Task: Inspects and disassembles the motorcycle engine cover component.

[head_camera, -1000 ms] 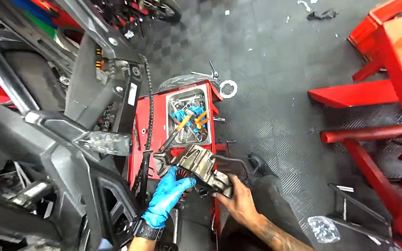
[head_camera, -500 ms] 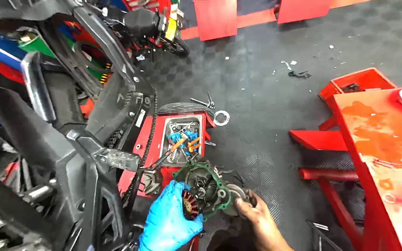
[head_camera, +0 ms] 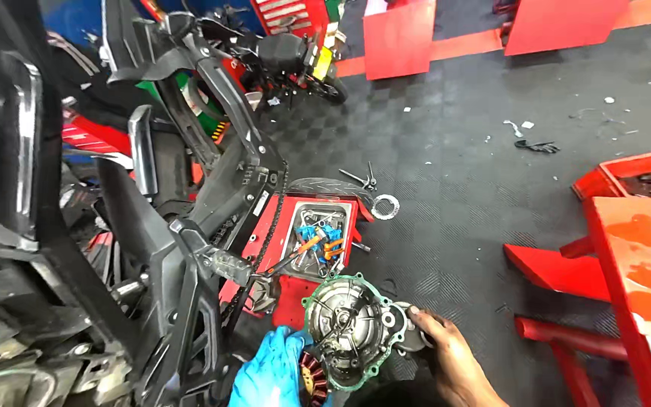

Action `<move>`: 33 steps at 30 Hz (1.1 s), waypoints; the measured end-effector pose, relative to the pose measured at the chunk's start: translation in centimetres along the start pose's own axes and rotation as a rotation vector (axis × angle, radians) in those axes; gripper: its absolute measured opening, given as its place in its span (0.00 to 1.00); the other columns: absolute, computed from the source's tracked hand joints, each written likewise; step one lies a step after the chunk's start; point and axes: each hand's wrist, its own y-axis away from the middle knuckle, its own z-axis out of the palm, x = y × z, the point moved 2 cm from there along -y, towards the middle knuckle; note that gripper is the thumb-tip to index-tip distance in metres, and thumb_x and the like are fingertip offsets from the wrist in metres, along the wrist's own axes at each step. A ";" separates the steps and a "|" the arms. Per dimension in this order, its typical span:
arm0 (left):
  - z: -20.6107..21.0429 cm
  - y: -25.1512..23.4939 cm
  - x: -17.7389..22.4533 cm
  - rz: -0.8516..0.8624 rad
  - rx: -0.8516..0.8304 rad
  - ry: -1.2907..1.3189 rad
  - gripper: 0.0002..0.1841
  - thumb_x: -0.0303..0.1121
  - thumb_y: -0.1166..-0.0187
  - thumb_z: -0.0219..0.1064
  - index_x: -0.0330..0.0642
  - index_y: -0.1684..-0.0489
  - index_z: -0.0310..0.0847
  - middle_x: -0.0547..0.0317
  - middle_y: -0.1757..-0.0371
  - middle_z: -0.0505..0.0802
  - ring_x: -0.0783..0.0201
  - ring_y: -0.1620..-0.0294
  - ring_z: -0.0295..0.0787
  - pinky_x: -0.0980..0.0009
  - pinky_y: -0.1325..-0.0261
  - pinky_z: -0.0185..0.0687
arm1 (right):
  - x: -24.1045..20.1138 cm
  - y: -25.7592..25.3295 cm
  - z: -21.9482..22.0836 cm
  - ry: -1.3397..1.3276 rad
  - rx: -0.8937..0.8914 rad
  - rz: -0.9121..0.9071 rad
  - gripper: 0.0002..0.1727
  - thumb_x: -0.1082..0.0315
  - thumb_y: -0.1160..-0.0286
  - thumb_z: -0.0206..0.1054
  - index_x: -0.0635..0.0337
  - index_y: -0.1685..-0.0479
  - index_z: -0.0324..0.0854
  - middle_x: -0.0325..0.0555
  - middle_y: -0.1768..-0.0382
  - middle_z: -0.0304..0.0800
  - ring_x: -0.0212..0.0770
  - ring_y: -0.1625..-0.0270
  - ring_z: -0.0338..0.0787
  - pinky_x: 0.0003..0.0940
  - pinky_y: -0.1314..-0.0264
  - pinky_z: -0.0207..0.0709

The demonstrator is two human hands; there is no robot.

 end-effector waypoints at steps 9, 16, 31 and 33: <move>7.2 0.9 -2.2 -0.465 -0.171 0.857 0.37 0.40 0.47 0.85 0.33 0.35 0.76 0.48 0.48 0.92 0.58 0.48 0.92 0.56 0.42 0.89 | 1.2 -4.3 0.1 0.464 -0.059 -0.381 0.39 0.55 0.46 0.87 0.61 0.34 0.76 0.43 0.53 0.94 0.37 0.52 0.94 0.36 0.48 0.92; 14.3 1.6 2.1 -0.565 -0.025 1.427 0.31 0.34 0.40 0.77 0.30 0.36 0.76 0.49 0.50 0.90 0.62 0.52 0.90 0.62 0.48 0.89 | 5.1 -8.3 -3.0 0.200 -0.076 -0.375 0.39 0.52 0.27 0.71 0.62 0.17 0.70 0.51 0.23 0.81 0.42 0.30 0.87 0.38 0.32 0.86; 11.3 -0.7 -0.4 -0.528 -0.089 0.482 0.44 0.59 0.53 0.85 0.46 0.33 0.81 0.49 0.35 0.87 0.55 0.33 0.85 0.55 0.29 0.82 | -0.5 -8.7 5.3 -0.109 0.163 -0.243 0.18 0.57 0.08 0.58 0.67 0.44 0.79 0.54 0.65 0.89 0.43 0.67 0.92 0.40 0.63 0.90; 11.5 -1.2 -0.8 -0.527 -0.094 0.446 0.43 0.60 0.50 0.82 0.49 0.30 0.80 0.48 0.30 0.84 0.53 0.29 0.82 0.55 0.27 0.81 | -1.4 -8.1 6.4 -0.071 0.124 -0.366 0.16 0.61 0.10 0.59 0.67 0.42 0.79 0.51 0.63 0.90 0.40 0.64 0.92 0.38 0.61 0.91</move>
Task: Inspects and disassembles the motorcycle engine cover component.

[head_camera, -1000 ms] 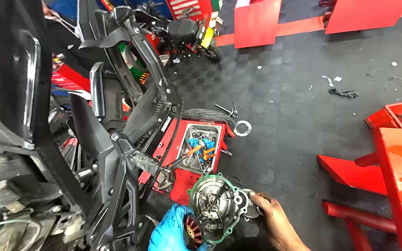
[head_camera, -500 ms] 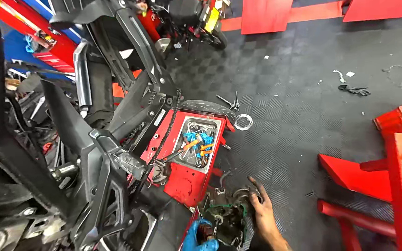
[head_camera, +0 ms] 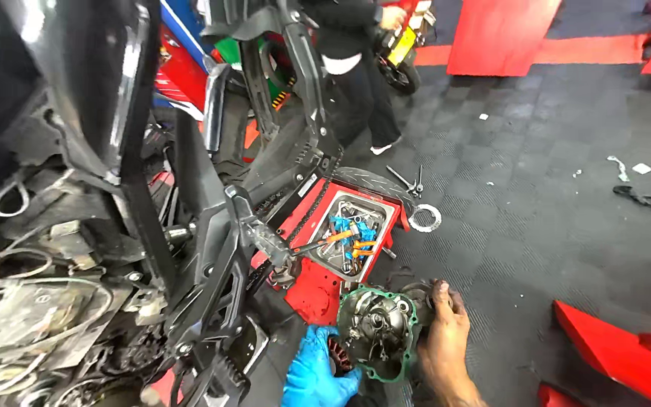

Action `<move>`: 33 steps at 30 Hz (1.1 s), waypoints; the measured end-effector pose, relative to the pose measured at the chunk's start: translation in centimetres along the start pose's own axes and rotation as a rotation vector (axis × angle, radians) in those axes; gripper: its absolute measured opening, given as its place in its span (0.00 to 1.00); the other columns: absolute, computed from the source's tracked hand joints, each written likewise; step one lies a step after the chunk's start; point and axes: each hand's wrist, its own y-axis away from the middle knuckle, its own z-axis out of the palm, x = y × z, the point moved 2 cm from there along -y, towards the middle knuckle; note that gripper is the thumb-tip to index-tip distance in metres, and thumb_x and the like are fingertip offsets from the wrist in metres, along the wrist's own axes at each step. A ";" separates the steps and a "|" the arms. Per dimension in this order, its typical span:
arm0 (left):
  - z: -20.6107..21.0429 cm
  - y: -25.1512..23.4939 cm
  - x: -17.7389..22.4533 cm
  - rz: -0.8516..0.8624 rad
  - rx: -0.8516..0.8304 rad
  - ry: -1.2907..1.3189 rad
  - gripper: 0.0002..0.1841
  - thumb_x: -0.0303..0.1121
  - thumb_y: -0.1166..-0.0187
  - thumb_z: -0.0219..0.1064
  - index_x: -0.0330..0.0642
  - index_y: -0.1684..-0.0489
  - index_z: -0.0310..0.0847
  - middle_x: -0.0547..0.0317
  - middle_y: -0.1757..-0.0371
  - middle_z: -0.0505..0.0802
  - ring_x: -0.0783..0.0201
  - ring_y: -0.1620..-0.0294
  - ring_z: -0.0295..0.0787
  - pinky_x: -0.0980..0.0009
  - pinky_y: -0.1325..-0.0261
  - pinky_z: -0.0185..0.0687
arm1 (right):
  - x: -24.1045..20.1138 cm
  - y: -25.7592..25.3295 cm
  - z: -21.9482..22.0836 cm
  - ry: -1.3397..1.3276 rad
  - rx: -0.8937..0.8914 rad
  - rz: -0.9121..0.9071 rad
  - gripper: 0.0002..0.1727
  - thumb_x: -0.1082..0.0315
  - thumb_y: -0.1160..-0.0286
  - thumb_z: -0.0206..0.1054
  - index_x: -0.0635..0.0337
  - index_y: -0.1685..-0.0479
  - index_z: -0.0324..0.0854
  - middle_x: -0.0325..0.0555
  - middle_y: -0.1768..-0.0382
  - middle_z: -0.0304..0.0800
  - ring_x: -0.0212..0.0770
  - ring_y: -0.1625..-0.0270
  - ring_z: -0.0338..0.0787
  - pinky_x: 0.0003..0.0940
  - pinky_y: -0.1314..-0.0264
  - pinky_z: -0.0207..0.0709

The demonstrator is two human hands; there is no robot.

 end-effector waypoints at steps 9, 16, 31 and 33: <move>1.4 0.3 1.3 0.361 0.667 0.242 0.13 0.38 0.29 0.70 0.49 0.51 0.93 0.56 0.47 0.95 0.63 0.44 0.92 0.63 0.42 0.91 | -5.2 4.1 3.5 0.149 -0.322 -0.599 0.33 0.41 0.31 0.78 0.59 0.39 0.81 0.36 0.51 0.92 0.32 0.52 0.92 0.28 0.51 0.90; -0.5 -2.1 8.6 0.247 0.668 0.663 0.20 0.44 0.21 0.63 0.35 0.47 0.89 0.50 0.51 0.95 0.58 0.44 0.93 0.57 0.35 0.88 | -8.8 7.5 5.0 0.132 -0.403 -0.829 0.32 0.38 0.30 0.76 0.51 0.37 0.82 0.34 0.47 0.92 0.32 0.49 0.92 0.28 0.48 0.90; -6.8 0.1 14.0 0.549 0.401 0.196 0.20 0.37 0.17 0.55 0.34 0.67 0.92 0.41 0.63 0.97 0.42 0.55 0.97 0.45 0.47 0.87 | -13.8 8.7 5.2 0.208 -0.078 -1.114 0.11 0.67 0.20 0.61 0.63 0.51 0.84 0.34 0.58 0.90 0.25 0.56 0.90 0.20 0.51 0.87; -5.5 -0.2 13.6 0.672 0.478 0.161 0.20 0.39 0.14 0.55 0.36 0.62 0.93 0.43 0.62 0.97 0.42 0.58 0.97 0.43 0.52 0.89 | -14.4 8.4 5.0 0.189 0.014 -1.040 0.10 0.68 0.19 0.61 0.65 0.53 0.84 0.34 0.63 0.90 0.25 0.60 0.91 0.21 0.54 0.88</move>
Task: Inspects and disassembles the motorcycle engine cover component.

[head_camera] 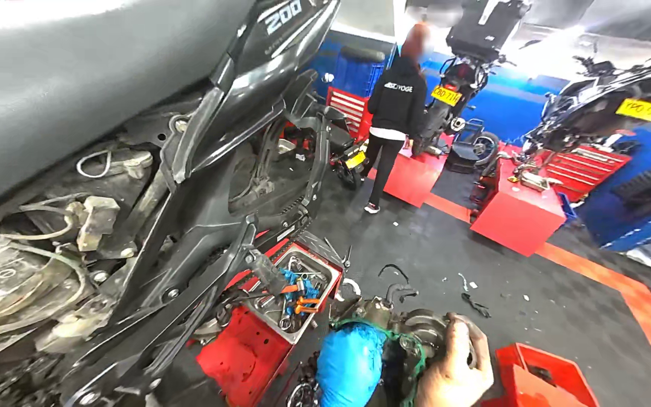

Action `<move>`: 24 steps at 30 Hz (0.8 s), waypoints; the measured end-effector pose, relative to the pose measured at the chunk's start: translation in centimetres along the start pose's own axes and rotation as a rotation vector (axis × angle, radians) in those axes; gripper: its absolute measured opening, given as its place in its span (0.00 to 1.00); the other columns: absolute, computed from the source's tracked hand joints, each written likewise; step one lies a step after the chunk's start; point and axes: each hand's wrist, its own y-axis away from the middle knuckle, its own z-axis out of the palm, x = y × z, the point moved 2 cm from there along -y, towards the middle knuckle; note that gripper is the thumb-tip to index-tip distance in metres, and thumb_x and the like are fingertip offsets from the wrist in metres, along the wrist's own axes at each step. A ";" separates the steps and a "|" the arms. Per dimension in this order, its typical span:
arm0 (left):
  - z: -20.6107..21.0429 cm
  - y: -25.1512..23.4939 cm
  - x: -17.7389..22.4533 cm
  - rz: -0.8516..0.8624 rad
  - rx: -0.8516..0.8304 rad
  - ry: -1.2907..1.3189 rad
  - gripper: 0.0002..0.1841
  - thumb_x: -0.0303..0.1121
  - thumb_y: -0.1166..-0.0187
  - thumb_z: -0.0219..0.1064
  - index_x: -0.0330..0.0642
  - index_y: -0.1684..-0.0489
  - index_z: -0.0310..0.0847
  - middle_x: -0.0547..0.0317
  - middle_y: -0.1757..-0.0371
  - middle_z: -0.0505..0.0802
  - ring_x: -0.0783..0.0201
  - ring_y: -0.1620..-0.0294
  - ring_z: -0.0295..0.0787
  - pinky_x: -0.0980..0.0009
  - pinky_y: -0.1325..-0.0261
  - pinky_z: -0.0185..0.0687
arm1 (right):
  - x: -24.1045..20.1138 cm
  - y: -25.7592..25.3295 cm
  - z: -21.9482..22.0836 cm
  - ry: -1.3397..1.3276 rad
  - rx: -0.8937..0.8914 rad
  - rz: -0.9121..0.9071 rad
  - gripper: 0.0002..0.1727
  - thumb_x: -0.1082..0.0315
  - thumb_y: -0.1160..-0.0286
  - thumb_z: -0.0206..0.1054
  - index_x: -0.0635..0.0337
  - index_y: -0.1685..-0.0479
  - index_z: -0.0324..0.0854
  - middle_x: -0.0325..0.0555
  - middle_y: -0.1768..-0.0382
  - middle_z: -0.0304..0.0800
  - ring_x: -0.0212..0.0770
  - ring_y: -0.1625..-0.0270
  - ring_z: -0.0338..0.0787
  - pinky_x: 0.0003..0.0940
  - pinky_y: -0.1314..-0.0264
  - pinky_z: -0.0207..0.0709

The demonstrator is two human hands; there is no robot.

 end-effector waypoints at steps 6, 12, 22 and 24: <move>1.0 1.4 -0.9 0.161 -0.026 0.041 0.22 0.45 0.11 0.54 0.42 0.64 0.91 0.53 0.66 0.96 0.52 0.63 0.97 0.50 0.61 0.91 | 1.3 -2.1 -1.0 -0.011 0.132 0.210 0.12 0.64 0.13 0.61 0.63 0.57 0.84 0.35 0.72 0.89 0.28 0.71 0.90 0.24 0.65 0.88; -1.3 2.0 -0.1 0.162 -0.062 -0.002 0.24 0.45 0.09 0.52 0.40 0.63 0.91 0.49 0.65 0.96 0.50 0.62 0.97 0.49 0.59 0.90 | 1.1 -2.2 -0.3 -0.050 0.157 0.316 0.15 0.62 0.12 0.62 0.64 0.62 0.86 0.40 0.75 0.89 0.32 0.74 0.90 0.28 0.69 0.87; -3.1 2.7 -1.2 0.434 -0.271 -0.168 0.15 0.33 0.15 0.55 0.40 0.52 0.90 0.46 0.57 0.96 0.44 0.59 0.96 0.45 0.61 0.89 | 2.8 -1.9 0.2 -0.026 0.185 0.557 0.21 0.52 0.12 0.63 0.61 0.64 0.87 0.42 0.75 0.89 0.33 0.74 0.88 0.31 0.71 0.84; -3.6 2.8 -1.4 0.424 -0.241 -0.162 0.17 0.37 0.12 0.52 0.41 0.56 0.89 0.47 0.58 0.96 0.45 0.59 0.96 0.46 0.60 0.89 | 3.1 -1.9 0.5 -0.024 0.185 0.574 0.23 0.50 0.13 0.63 0.62 0.65 0.88 0.42 0.75 0.89 0.33 0.75 0.88 0.30 0.72 0.84</move>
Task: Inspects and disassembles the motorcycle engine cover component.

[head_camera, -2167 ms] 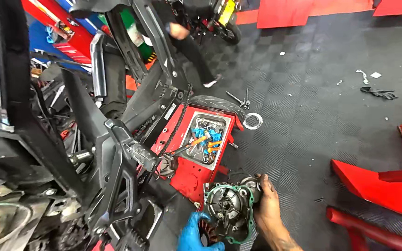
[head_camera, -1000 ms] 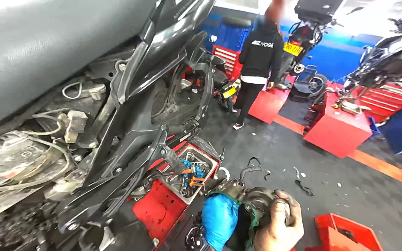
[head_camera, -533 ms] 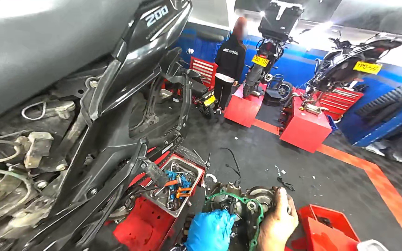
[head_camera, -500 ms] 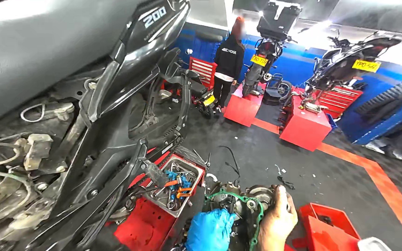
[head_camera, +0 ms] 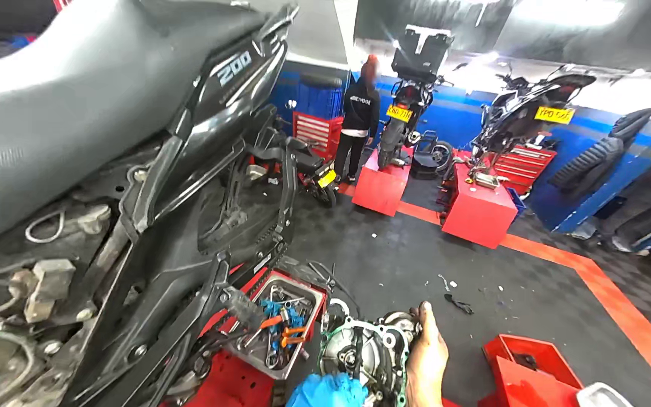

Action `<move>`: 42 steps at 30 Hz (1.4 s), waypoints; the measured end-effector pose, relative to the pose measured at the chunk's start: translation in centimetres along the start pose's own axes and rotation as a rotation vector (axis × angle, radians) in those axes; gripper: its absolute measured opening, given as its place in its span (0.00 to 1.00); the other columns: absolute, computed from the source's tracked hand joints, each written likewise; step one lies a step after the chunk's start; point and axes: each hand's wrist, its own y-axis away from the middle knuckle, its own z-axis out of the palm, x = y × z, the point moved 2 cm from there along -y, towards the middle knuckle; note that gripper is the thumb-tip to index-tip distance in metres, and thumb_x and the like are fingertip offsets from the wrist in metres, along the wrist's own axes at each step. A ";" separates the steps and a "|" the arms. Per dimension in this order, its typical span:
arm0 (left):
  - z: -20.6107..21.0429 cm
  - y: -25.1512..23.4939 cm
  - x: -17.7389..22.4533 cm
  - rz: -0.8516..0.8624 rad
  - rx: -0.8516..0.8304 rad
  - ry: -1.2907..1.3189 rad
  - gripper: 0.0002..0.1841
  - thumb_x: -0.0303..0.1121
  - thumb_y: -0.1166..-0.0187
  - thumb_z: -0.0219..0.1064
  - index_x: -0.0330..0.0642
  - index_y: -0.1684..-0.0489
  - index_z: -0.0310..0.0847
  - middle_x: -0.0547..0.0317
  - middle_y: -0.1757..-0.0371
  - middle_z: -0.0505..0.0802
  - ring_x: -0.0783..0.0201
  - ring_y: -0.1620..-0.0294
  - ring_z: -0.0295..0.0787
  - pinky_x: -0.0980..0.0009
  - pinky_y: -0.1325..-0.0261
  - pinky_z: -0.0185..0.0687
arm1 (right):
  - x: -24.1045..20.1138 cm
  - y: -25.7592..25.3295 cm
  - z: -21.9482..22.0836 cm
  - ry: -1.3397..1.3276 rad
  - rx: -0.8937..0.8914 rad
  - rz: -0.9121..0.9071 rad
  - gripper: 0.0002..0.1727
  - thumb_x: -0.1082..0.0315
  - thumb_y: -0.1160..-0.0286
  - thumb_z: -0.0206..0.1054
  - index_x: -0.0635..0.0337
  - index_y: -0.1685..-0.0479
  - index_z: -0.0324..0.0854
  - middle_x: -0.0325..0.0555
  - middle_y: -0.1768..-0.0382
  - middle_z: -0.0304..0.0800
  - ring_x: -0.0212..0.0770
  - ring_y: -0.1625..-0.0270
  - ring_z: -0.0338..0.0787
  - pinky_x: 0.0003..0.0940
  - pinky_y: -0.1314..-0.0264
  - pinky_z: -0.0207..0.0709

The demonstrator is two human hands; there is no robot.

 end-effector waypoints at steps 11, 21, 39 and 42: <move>-1.1 1.1 0.4 -0.396 0.053 0.208 0.21 0.46 0.14 0.51 0.43 0.54 0.89 0.52 0.62 0.95 0.52 0.59 0.95 0.51 0.58 0.90 | -3.0 2.5 -0.3 -0.103 -0.304 -0.259 0.20 0.53 0.11 0.55 0.59 0.57 0.86 0.41 0.72 0.89 0.35 0.70 0.91 0.36 0.66 0.90; 1.6 1.0 0.6 -0.466 0.657 0.834 0.24 0.52 0.17 0.61 0.38 0.58 0.90 0.59 0.61 0.95 0.70 0.55 0.93 0.64 0.43 0.88 | -7.3 8.8 -1.5 -0.128 -0.592 -0.913 0.21 0.43 0.22 0.67 0.46 0.43 0.88 0.23 0.51 0.92 0.21 0.50 0.90 0.17 0.45 0.83; 0.8 1.0 1.5 -0.485 0.653 0.636 0.16 0.41 0.22 0.66 0.46 0.80 0.91 0.63 0.75 0.94 0.71 0.66 0.93 0.65 0.58 0.91 | -6.8 8.3 -0.7 -0.127 -0.448 -0.769 0.14 0.55 0.20 0.65 0.55 0.53 0.89 0.30 0.60 0.92 0.25 0.61 0.90 0.19 0.56 0.86; 1.5 0.7 1.6 -0.409 0.697 0.623 0.17 0.41 0.19 0.63 0.46 0.79 0.89 0.65 0.77 0.92 0.74 0.70 0.90 0.71 0.62 0.88 | -6.5 7.5 -0.7 -0.145 -0.432 -0.720 0.12 0.59 0.20 0.65 0.57 0.54 0.88 0.33 0.63 0.91 0.27 0.64 0.90 0.21 0.60 0.86</move>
